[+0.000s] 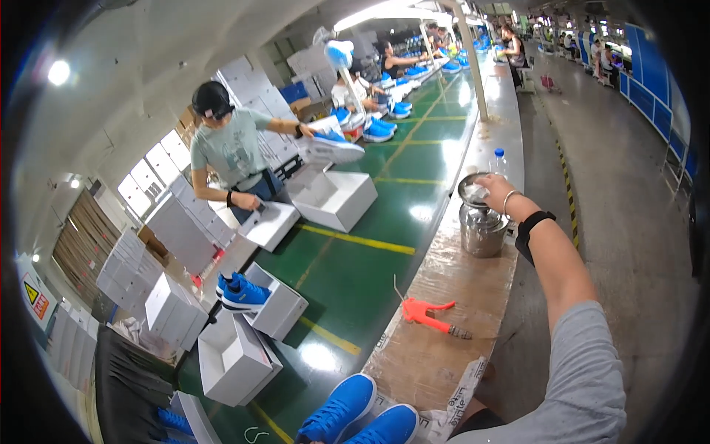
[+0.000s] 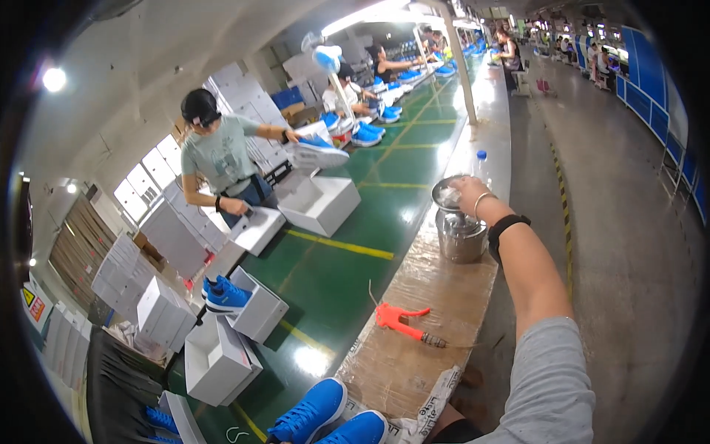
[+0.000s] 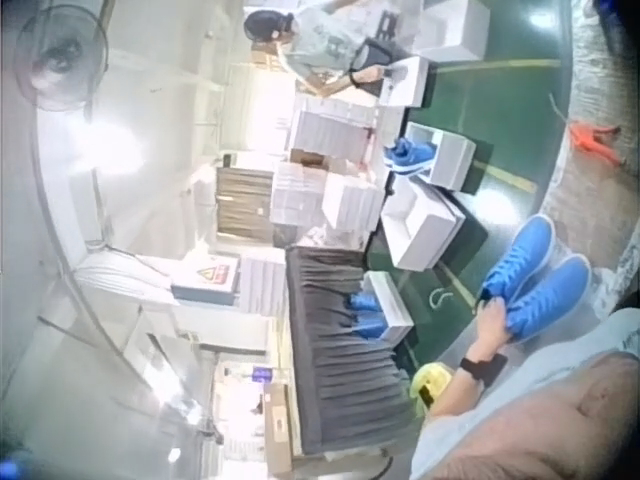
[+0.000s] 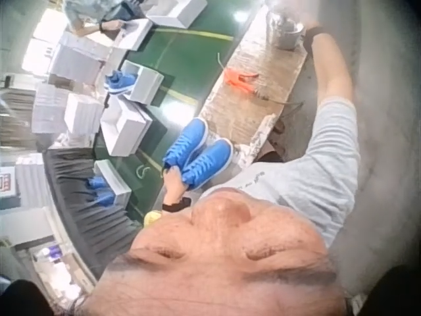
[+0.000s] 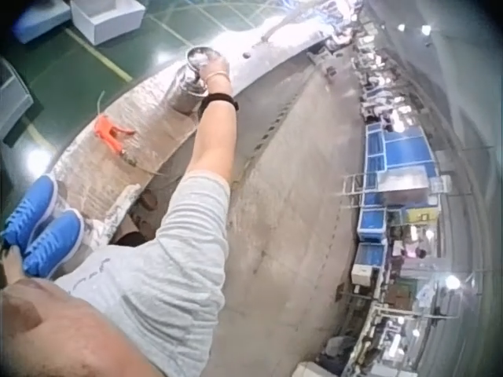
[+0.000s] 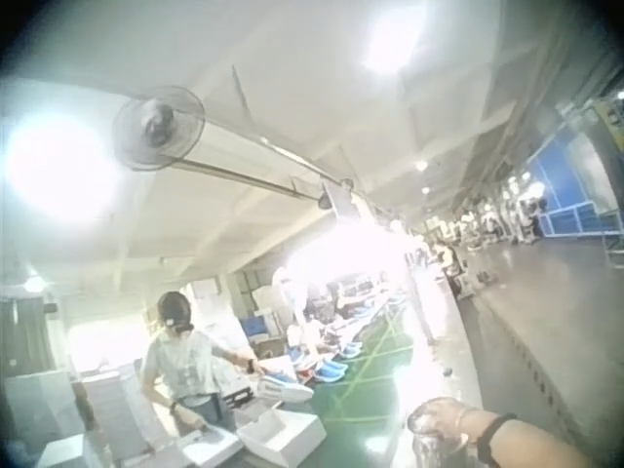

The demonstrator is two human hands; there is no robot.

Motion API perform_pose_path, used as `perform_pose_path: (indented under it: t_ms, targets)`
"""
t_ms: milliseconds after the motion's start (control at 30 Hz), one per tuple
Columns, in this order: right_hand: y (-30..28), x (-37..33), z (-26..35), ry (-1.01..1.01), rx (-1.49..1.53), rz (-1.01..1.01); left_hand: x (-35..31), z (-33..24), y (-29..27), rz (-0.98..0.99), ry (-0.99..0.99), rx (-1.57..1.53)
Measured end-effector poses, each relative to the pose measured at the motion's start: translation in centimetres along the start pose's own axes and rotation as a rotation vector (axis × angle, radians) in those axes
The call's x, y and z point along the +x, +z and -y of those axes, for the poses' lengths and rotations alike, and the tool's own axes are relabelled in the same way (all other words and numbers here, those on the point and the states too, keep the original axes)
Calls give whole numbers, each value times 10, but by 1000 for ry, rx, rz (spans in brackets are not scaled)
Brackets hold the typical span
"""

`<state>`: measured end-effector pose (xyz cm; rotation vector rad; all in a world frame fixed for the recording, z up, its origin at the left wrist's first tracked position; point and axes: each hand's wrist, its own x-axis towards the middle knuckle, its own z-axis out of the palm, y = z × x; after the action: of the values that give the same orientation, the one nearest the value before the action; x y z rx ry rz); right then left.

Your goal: Cleaning the outsoles of blue sneakers with a white cloth before placing them in boxes on a conveyor belt.

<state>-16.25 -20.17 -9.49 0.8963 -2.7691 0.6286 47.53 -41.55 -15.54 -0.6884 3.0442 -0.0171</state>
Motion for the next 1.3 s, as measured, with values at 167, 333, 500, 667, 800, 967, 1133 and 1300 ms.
perform_pose_path:
  t_ms: [167,333,500,667,800,967,1133,1300]
  targets:
    - [13,7,-1,48,38,31,7,6,0,48,-62,-39]
    - [-4,28,12,64,-15,191,10,16,1,106,-6,-20]
    - [34,14,-18,-31,-85,-106,7,5,-38,92,-31,-199]
    - [-23,35,28,46,-145,230,-2,12,-51,268,207,-173]
    - [17,9,-3,100,-106,-25,1,9,-43,356,296,39]
    - [-32,-5,46,114,56,100,12,17,-43,512,189,-103]
    - [-5,-56,61,198,1088,-260,29,14,-63,271,139,-426]
    - [45,-167,61,251,1924,244,52,-26,-32,11,-490,-1845]
